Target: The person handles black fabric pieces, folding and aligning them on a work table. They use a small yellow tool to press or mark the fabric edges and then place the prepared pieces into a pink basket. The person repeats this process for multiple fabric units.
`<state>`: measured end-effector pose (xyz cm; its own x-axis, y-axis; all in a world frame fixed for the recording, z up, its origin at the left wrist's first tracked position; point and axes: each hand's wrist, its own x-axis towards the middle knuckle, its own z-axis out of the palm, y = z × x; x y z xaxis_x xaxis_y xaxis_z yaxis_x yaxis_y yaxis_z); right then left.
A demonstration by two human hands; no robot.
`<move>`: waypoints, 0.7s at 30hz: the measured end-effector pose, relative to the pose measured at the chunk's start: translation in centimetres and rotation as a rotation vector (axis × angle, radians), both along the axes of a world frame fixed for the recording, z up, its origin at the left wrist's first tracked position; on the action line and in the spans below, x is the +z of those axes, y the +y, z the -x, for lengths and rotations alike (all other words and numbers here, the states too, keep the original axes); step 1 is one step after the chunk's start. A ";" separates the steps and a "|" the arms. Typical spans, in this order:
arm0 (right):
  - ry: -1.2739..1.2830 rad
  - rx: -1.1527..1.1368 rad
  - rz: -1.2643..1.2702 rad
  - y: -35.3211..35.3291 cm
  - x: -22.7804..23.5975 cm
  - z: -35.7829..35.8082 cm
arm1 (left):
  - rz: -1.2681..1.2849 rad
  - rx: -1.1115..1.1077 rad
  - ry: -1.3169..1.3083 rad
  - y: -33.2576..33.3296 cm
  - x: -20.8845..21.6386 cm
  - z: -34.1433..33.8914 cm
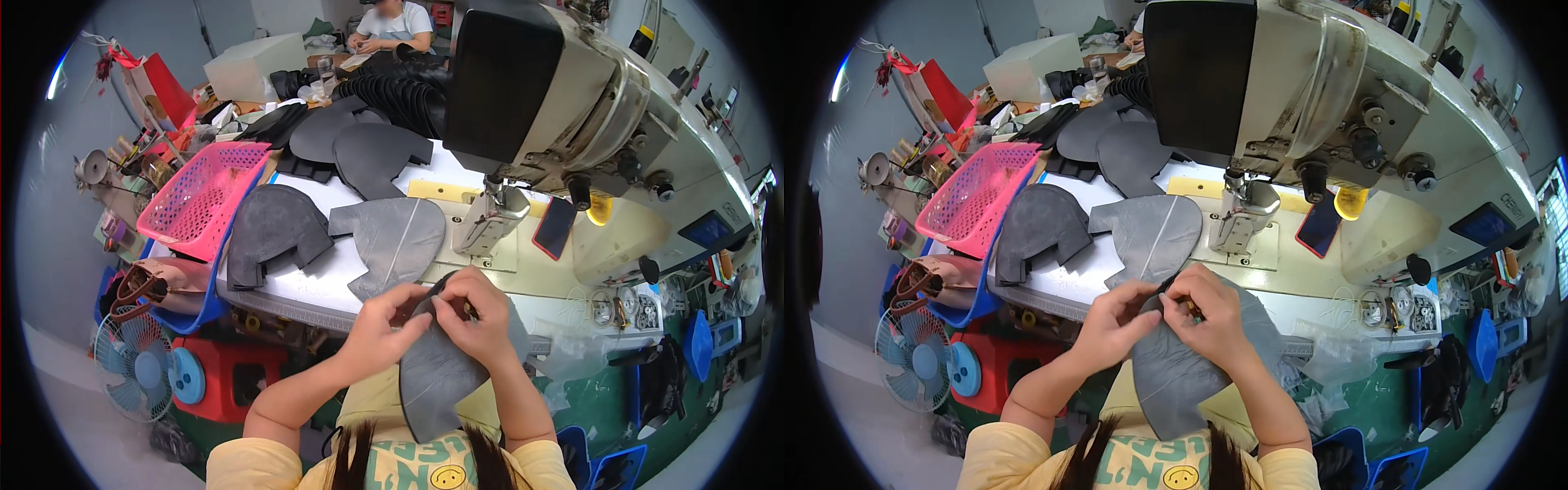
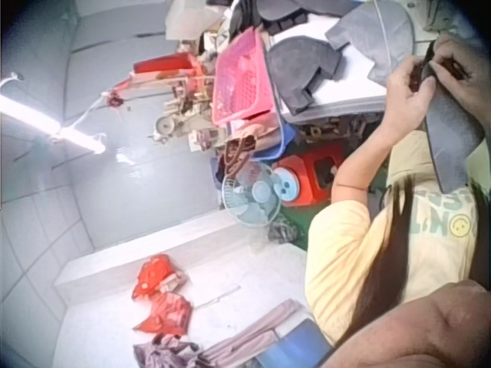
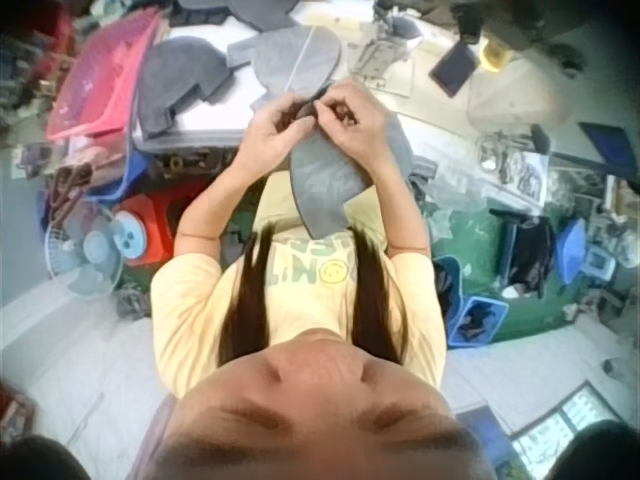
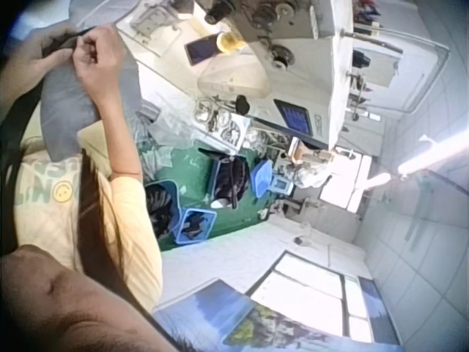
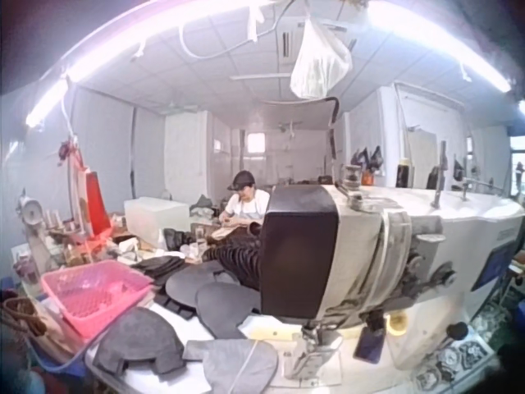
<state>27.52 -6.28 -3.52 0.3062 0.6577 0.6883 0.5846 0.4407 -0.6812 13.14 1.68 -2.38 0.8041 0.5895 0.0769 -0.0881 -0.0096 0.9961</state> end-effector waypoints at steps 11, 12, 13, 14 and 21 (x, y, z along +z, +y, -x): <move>-0.140 -0.139 0.071 4.0 -8.6 -0.2 | 0.279 -0.222 0.327 7.6 -6.1 -2.7; -0.125 -0.135 0.084 4.1 -8.8 -0.1 | 0.248 -0.199 0.305 7.7 -7.1 -2.8; -0.111 -0.131 0.097 4.3 -9.1 -0.1 | 0.217 -0.176 0.283 7.7 -8.5 -2.8; -0.102 -0.123 0.097 4.3 -9.4 -0.2 | 0.189 -0.156 0.262 7.7 -9.5 -2.9; -0.050 -0.147 0.123 3.9 -10.4 -0.9 | 0.211 -0.170 0.287 7.4 -10.9 -4.2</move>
